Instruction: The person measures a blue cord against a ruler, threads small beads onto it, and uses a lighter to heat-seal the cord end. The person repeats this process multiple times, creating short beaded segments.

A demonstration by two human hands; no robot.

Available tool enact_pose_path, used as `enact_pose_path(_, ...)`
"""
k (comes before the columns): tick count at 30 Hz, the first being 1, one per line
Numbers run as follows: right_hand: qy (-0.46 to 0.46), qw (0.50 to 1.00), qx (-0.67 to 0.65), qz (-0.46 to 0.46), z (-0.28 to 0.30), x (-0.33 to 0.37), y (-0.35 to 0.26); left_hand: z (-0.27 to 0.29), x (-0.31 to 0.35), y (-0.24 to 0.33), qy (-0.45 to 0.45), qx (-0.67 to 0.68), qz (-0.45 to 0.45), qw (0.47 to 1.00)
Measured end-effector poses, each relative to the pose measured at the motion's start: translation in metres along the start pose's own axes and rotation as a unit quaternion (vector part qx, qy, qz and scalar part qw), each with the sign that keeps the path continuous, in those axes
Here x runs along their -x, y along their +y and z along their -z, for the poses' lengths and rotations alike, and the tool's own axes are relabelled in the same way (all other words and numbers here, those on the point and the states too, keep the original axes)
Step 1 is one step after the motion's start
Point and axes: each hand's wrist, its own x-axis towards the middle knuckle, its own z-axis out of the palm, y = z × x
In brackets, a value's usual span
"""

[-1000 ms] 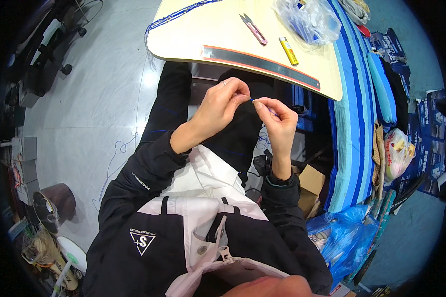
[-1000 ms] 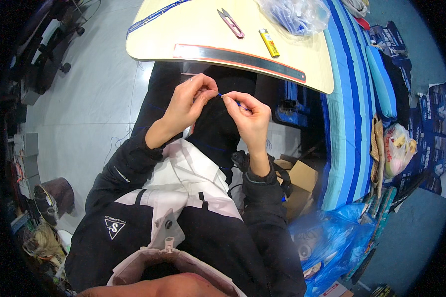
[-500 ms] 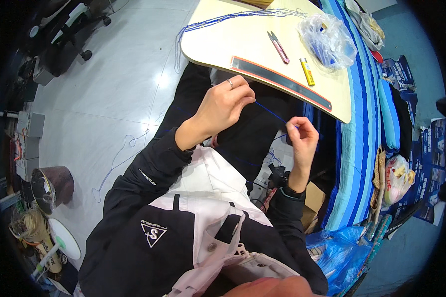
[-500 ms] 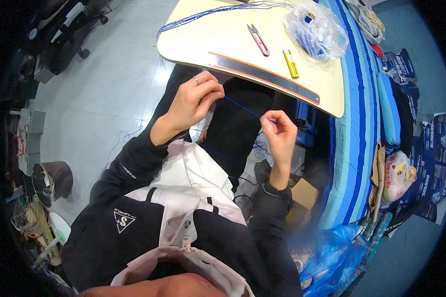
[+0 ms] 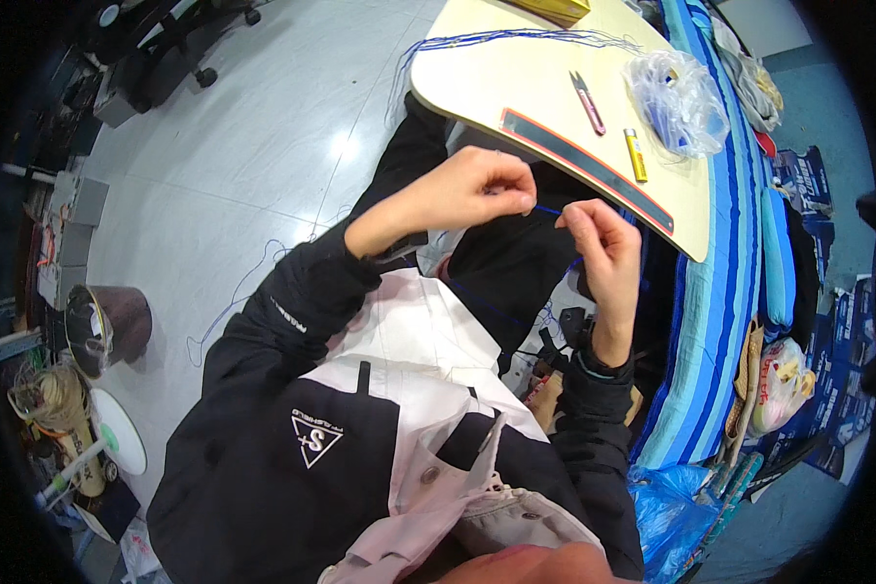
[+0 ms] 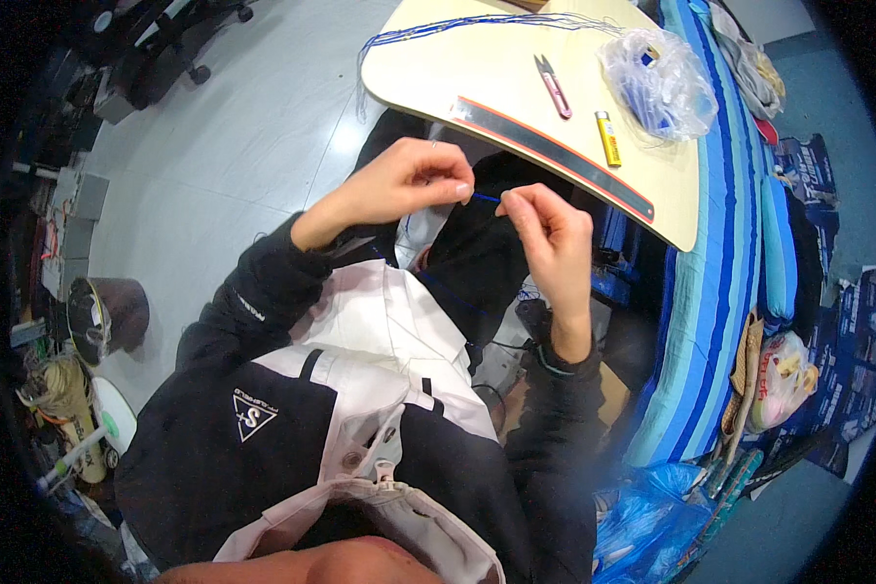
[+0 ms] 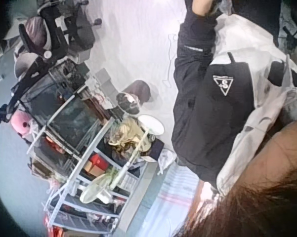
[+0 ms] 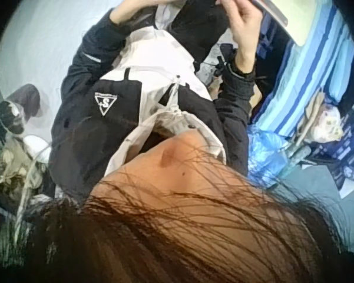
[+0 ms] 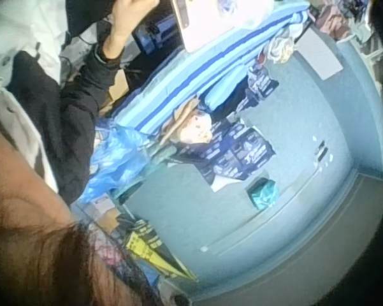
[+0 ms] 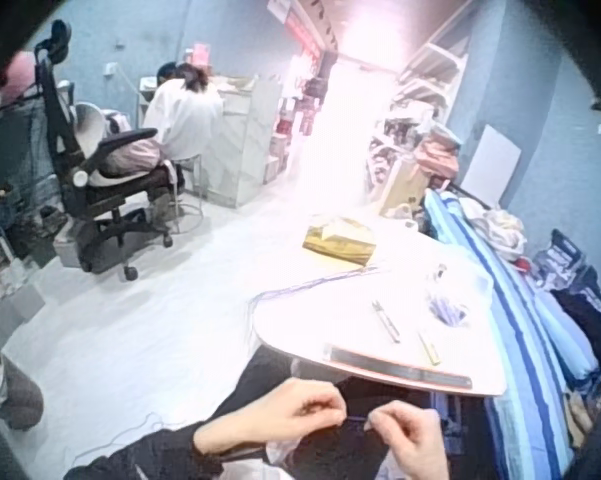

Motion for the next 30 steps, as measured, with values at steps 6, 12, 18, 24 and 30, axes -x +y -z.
enact_pose_path(6, 0.114, 0.941, -0.312, -0.070, 0.062, -0.021, 0.005, 0.041, 0.014, -0.011, -0.033, 0.141, 0.124, 0.982)
enact_pose_path(12, 0.101, 0.825, -0.549, -0.087, 0.117, -0.009, 0.051, 0.067, 0.050, -0.023, 0.065, 0.122, 0.192, 0.972)
enact_pose_path(18, 0.029, 0.766, -0.640, -0.055, 0.137, 0.004, 0.081, 0.080, 0.073, -0.018, 0.127, 0.080, 0.179, 0.972)
enact_pose_path(24, 0.008, 0.735, -0.676, -0.057, 0.136, 0.010, 0.096, 0.076, 0.081, -0.011, 0.152, 0.116, 0.200, 0.961)
enact_pose_path(30, 0.010, 0.729, -0.682, -0.057, 0.134, 0.011, 0.098, 0.074, 0.080, -0.017, 0.174, 0.152, 0.208, 0.950)
